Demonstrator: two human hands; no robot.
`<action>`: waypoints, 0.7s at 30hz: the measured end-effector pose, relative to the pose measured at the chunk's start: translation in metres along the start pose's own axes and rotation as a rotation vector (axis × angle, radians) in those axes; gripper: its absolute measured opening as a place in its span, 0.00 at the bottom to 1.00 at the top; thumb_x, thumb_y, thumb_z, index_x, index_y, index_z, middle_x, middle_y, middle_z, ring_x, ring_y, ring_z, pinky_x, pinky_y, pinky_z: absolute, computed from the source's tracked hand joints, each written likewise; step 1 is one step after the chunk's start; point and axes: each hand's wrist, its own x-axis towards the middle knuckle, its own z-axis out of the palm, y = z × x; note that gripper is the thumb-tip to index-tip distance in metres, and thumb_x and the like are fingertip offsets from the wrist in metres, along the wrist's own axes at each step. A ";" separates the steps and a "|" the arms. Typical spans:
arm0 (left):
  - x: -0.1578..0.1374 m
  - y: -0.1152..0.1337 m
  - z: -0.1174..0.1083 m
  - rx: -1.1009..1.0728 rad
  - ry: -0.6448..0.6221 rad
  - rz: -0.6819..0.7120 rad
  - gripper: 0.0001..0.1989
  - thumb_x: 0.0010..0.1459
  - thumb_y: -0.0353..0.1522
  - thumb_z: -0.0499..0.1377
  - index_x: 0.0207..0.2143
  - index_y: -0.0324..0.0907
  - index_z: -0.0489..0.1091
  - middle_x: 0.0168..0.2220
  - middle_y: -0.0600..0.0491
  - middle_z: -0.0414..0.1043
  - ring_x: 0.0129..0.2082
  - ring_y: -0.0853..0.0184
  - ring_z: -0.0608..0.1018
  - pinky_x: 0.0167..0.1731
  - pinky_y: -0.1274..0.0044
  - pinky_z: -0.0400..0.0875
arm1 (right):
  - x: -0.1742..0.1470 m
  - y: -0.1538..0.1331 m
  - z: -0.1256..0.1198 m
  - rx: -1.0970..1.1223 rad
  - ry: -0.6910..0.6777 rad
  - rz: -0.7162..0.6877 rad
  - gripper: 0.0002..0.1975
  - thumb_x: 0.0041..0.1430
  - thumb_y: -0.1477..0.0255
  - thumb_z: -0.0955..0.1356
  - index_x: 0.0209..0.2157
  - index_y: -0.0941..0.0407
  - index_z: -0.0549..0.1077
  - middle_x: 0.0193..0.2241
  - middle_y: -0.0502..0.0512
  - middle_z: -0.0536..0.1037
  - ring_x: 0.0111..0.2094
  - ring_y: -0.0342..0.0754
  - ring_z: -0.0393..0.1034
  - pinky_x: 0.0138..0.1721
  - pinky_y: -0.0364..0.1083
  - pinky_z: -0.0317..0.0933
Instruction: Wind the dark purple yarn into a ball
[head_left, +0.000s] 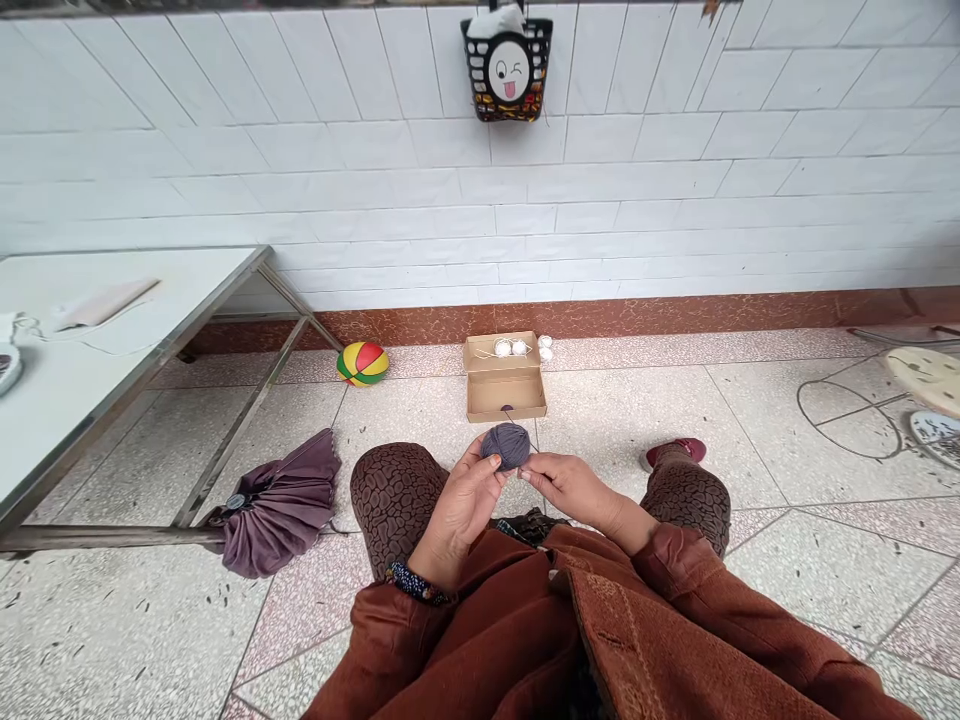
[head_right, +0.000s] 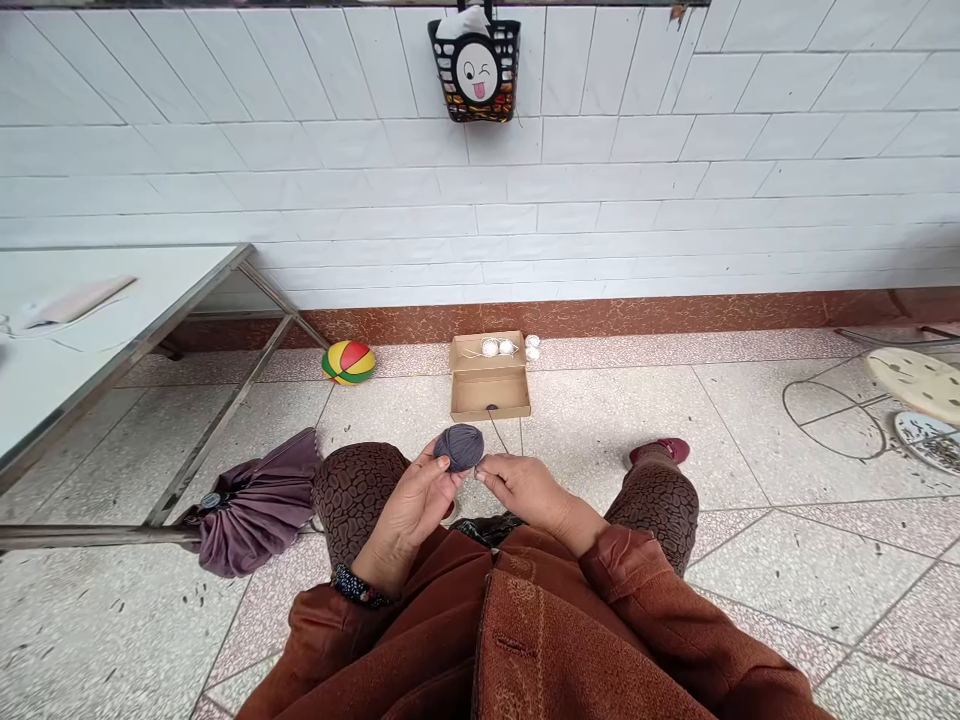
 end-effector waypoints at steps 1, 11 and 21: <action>0.000 0.000 0.000 0.031 0.005 0.009 0.19 0.47 0.32 0.68 0.43 0.43 0.72 0.46 0.50 0.75 0.48 0.64 0.75 0.53 0.70 0.65 | -0.001 -0.003 -0.001 -0.019 -0.020 -0.033 0.13 0.72 0.68 0.60 0.38 0.55 0.74 0.33 0.54 0.78 0.35 0.47 0.74 0.38 0.44 0.66; -0.008 0.001 -0.002 0.511 -0.130 0.068 0.26 0.50 0.32 0.67 0.53 0.45 0.69 0.47 0.51 0.72 0.47 0.62 0.71 0.50 0.73 0.64 | 0.016 -0.028 -0.052 0.004 0.107 -0.213 0.13 0.72 0.65 0.62 0.40 0.54 0.76 0.34 0.55 0.78 0.36 0.47 0.72 0.39 0.45 0.66; -0.014 0.004 0.004 0.120 -0.177 -0.040 0.26 0.51 0.35 0.67 0.54 0.45 0.70 0.51 0.48 0.69 0.42 0.65 0.72 0.37 0.77 0.69 | 0.011 0.014 -0.008 0.080 0.095 0.072 0.09 0.69 0.73 0.62 0.37 0.55 0.75 0.33 0.54 0.79 0.35 0.47 0.74 0.38 0.44 0.66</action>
